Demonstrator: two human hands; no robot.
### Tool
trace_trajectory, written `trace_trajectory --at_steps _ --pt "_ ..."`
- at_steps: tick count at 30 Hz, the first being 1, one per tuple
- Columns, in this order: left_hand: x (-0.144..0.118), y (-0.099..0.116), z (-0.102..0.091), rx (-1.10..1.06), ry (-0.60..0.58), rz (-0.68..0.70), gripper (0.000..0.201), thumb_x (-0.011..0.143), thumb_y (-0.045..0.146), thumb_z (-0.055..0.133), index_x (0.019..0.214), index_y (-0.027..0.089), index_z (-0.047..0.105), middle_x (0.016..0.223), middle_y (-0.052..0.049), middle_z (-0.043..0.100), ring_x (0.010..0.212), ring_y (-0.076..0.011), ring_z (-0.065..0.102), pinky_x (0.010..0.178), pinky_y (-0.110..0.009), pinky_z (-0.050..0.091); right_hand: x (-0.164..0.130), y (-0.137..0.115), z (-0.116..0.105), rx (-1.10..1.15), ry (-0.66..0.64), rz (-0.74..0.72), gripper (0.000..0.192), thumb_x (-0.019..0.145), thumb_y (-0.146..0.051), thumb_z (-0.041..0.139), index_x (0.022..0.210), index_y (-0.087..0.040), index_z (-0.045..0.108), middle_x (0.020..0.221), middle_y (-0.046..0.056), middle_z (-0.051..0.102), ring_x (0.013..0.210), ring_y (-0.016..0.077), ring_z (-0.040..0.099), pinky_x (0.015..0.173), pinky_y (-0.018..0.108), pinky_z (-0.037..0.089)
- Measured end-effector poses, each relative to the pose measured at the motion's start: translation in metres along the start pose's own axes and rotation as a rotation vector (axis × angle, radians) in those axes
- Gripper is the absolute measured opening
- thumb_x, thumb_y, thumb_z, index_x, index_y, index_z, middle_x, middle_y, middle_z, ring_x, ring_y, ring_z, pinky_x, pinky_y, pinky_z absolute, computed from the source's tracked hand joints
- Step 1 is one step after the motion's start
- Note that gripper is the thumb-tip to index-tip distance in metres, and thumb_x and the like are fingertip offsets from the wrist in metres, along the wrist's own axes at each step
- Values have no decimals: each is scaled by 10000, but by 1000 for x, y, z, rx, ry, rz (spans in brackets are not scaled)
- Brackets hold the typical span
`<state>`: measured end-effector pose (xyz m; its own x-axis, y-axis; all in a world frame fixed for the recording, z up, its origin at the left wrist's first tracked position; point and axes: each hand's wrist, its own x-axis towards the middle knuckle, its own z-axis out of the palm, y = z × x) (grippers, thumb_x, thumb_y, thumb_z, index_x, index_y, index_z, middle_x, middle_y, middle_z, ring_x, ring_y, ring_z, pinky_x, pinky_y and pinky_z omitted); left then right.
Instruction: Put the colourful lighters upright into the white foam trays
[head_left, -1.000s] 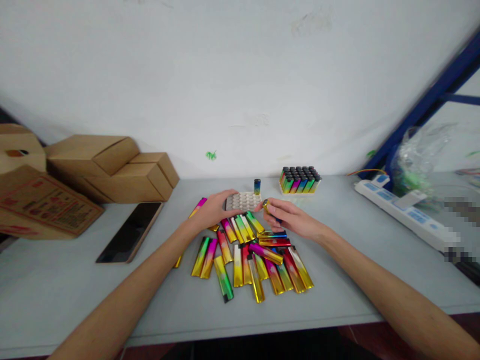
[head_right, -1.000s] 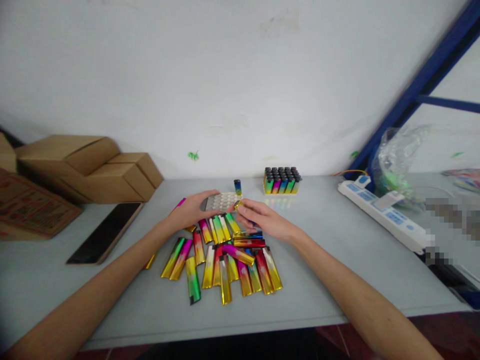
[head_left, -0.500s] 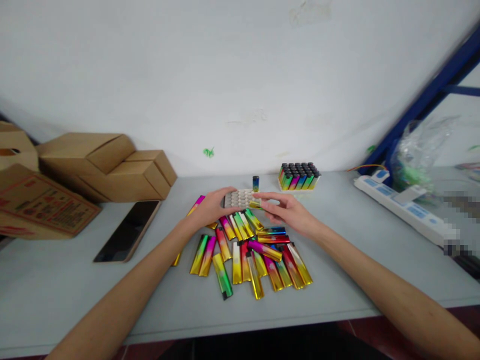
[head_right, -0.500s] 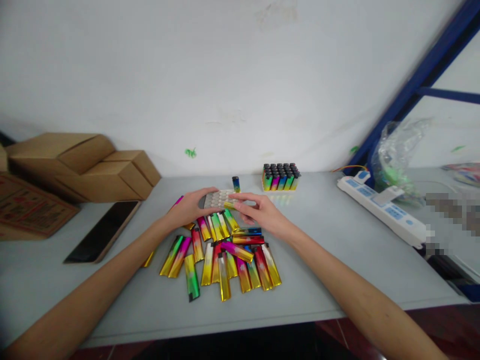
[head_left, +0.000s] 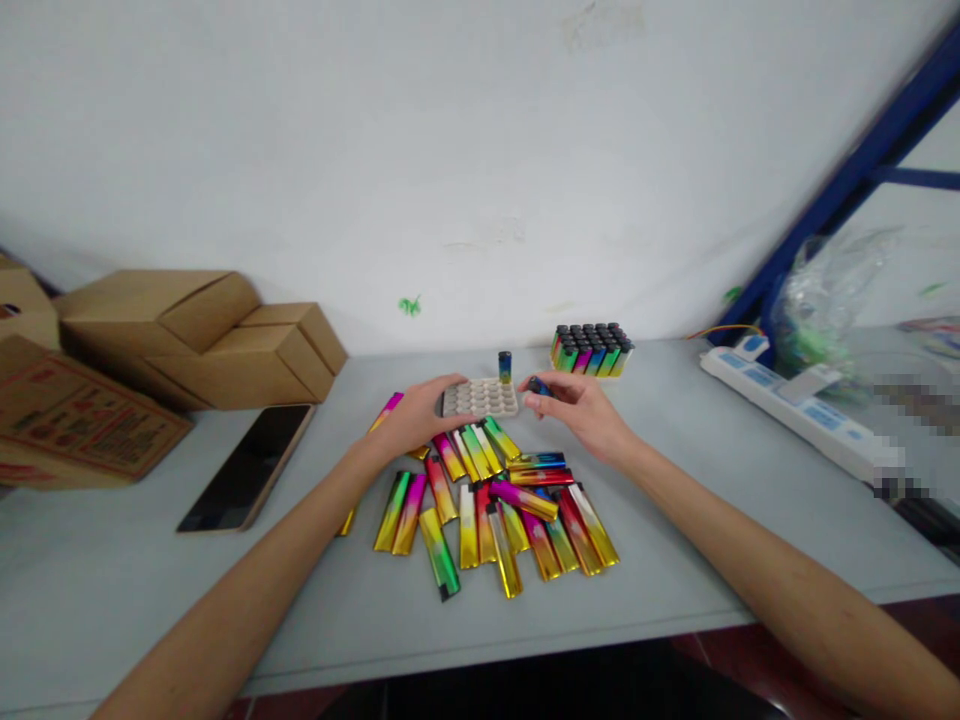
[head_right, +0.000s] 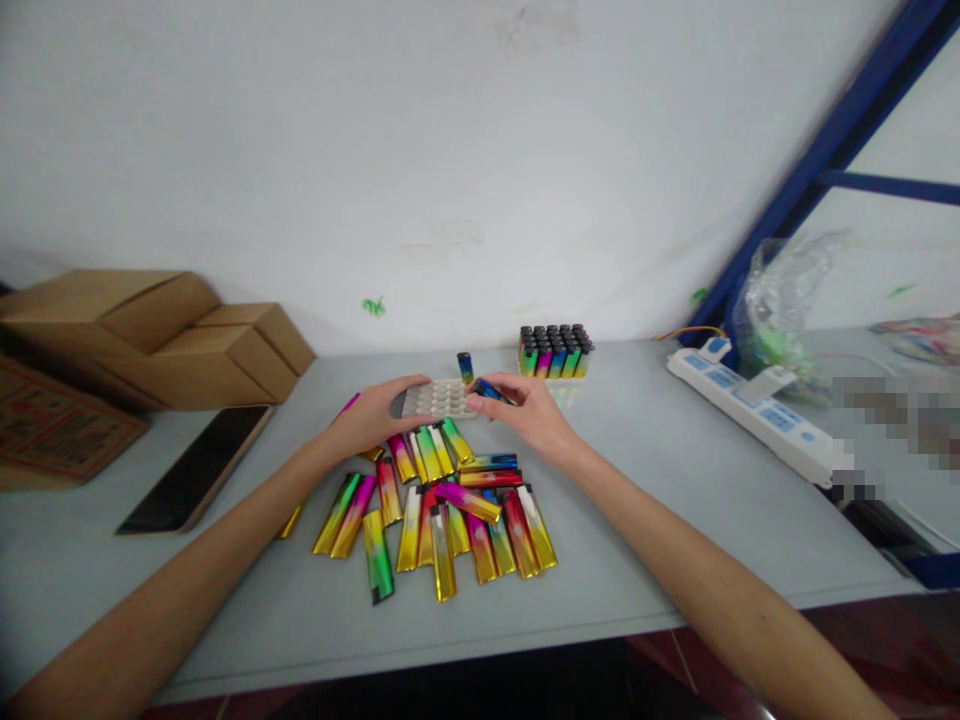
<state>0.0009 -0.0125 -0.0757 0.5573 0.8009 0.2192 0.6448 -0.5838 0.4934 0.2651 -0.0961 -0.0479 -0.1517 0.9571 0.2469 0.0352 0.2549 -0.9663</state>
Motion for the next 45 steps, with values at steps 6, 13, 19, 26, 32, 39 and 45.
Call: trace_trajectory --at_steps 6,13,19,26,32,39,45 --pt "1 0 -1 14 -3 11 749 817 742 620 1310 178 631 1311 -116 711 1178 -313 676 1046 -397 499 -7 4 3 -117 -88 -29 336 882 -507 737 1015 -231 600 653 -53 600 505 111 455 507 259 361" --pt "0 2 -1 10 -5 6 711 819 711 642 1304 192 633 1265 -105 727 1121 -311 694 1007 -396 517 -10 0 5 -526 -17 -128 343 981 -544 575 896 -212 562 669 -53 478 598 120 421 571 256 309" --pt "0 1 -1 -1 5 5 729 816 724 640 1309 187 634 1302 -111 713 1173 -315 676 1071 -410 486 -9 -2 4 -639 37 -117 418 988 -485 503 683 -211 420 590 -57 353 566 107 335 554 265 230" --pt "1 1 -1 7 -8 2 752 814 737 629 1313 175 632 1295 -112 715 1168 -311 679 1063 -403 491 -6 0 3 -638 33 -98 330 914 -383 490 646 -210 405 582 -55 345 575 105 346 563 264 225" --pt "1 2 -1 4 -5 -4 754 813 737 633 1314 174 633 1309 -119 709 1185 -312 673 1078 -409 482 -6 2 3 -640 84 -109 407 961 -469 522 664 -206 435 591 -56 351 579 108 345 563 270 235" --pt "0 0 0 13 -7 12 794 818 759 615 1337 158 622 1337 -129 697 1211 -319 663 1087 -406 478 0 13 -5 -377 -7 -109 306 1016 -456 508 1187 -206 556 980 46 678 745 148 587 655 274 475" --pt "0 -2 2 3 7 28 796 829 765 601 1340 155 618 1358 -134 684 1247 -318 645 1106 -409 466 24 20 -10 -347 15 -207 382 954 -492 621 1210 -209 645 1162 101 674 970 212 673 827 360 597"
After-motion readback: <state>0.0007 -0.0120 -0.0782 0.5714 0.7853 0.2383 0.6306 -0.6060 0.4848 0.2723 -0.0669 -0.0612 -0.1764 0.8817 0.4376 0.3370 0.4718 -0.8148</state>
